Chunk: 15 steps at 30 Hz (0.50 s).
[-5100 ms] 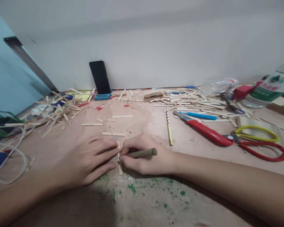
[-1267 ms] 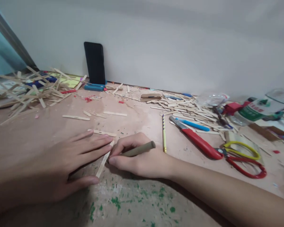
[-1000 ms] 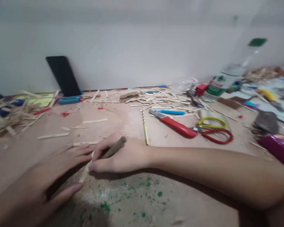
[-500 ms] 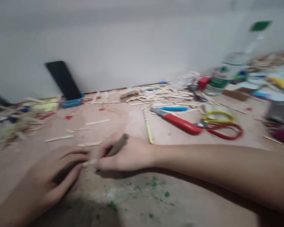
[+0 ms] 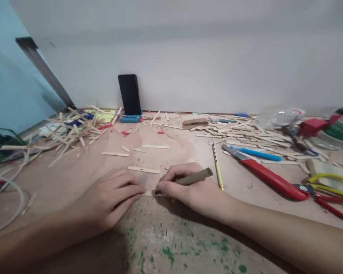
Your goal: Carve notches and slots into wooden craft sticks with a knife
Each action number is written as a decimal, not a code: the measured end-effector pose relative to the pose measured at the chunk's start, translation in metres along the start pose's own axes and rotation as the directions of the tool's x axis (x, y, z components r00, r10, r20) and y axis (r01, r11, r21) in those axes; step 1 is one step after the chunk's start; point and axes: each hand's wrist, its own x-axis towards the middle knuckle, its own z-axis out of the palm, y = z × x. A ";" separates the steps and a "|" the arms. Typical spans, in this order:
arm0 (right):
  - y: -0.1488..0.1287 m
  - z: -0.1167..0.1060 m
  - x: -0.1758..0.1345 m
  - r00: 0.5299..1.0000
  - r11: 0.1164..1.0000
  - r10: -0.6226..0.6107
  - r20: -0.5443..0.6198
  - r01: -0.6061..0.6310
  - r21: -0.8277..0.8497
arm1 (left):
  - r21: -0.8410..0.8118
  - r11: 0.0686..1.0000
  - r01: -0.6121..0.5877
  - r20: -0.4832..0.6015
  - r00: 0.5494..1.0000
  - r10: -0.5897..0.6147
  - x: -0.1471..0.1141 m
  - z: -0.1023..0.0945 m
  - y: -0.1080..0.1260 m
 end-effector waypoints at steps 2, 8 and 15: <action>-0.001 0.001 -0.001 1.000 1.000 -0.006 -0.031 0.006 -0.017 | 0.013 1.000 -0.010 -0.019 1.000 0.010 0.001 0.001 0.001; -0.003 0.002 0.000 0.999 0.999 -0.015 -0.038 0.013 -0.044 | 0.049 0.998 -0.050 -0.090 0.994 0.054 0.003 0.006 0.006; -0.005 -0.004 0.000 1.000 0.998 -0.018 -0.008 0.018 -0.064 | 0.054 0.995 -0.081 -0.054 0.995 0.084 0.006 0.007 0.003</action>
